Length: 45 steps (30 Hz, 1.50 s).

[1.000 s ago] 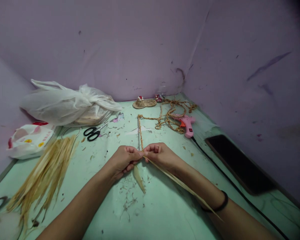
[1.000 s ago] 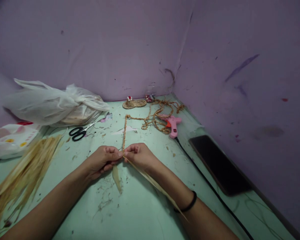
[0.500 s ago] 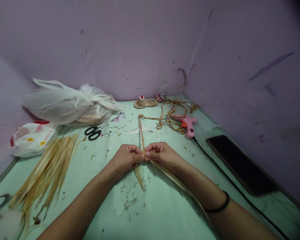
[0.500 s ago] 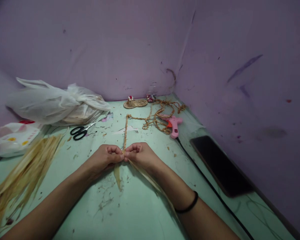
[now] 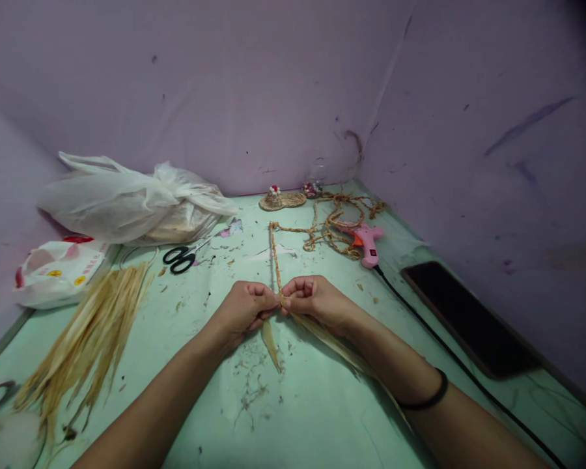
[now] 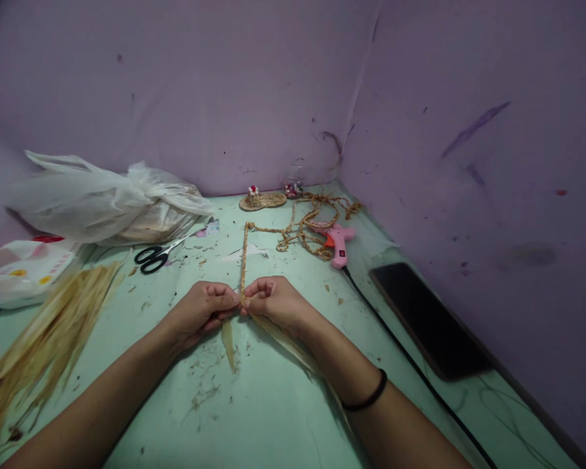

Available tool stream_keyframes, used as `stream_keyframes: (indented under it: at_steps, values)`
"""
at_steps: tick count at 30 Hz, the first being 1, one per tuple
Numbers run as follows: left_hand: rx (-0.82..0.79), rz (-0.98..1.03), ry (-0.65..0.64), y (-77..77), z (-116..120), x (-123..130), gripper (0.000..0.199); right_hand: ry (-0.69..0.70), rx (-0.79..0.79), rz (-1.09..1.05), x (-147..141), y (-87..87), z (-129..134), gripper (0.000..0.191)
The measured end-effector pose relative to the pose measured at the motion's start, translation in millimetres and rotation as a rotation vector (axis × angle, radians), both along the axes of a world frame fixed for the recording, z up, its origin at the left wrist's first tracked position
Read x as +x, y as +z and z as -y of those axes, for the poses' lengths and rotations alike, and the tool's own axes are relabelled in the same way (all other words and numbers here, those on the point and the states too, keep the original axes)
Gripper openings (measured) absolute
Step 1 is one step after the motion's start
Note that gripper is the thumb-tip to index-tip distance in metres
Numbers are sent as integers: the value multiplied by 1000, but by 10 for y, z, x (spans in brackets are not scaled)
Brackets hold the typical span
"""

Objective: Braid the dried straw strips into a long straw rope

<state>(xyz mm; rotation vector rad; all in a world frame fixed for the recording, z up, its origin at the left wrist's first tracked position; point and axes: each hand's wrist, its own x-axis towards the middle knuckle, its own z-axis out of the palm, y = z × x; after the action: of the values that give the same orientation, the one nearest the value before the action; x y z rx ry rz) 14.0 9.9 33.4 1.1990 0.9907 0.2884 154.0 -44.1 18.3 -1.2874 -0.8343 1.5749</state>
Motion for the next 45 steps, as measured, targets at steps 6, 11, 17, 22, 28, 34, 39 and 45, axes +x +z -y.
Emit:
stream_keyframes:
  at_steps: [6, 11, 17, 22, 28, 34, 39, 45]
  values:
    - [-11, 5, 13, -11, 7, 3, 25, 19, 4, -12, 26, -22, -3, 17]
    - [78, -23, 28, -48, 32, 31, 25, 6, -6, -2, 19, -17, 2, 18]
    - [376, -121, 41, -88, 75, 52, 24, -24, 2, 92, -12, -16, 2, 9]
    - [512, -192, -45, -101, 77, 32, 20, -65, 10, 285, -46, -82, -1, 6]
    - [490, -256, -32, -127, 90, 64, 16, -66, 145, 752, -49, -84, 46, 6]
    - [449, -260, -16, -132, 116, 103, 17, -17, 139, 1089, -113, 188, 193, 13]
    - [246, -148, 68, -147, 122, 102, 15, 47, 191, 1206, -250, 271, 292, 17]
    - [13, -33, 97, -45, 120, 46, 9, 141, 248, 1338, -352, 244, 317, 19]
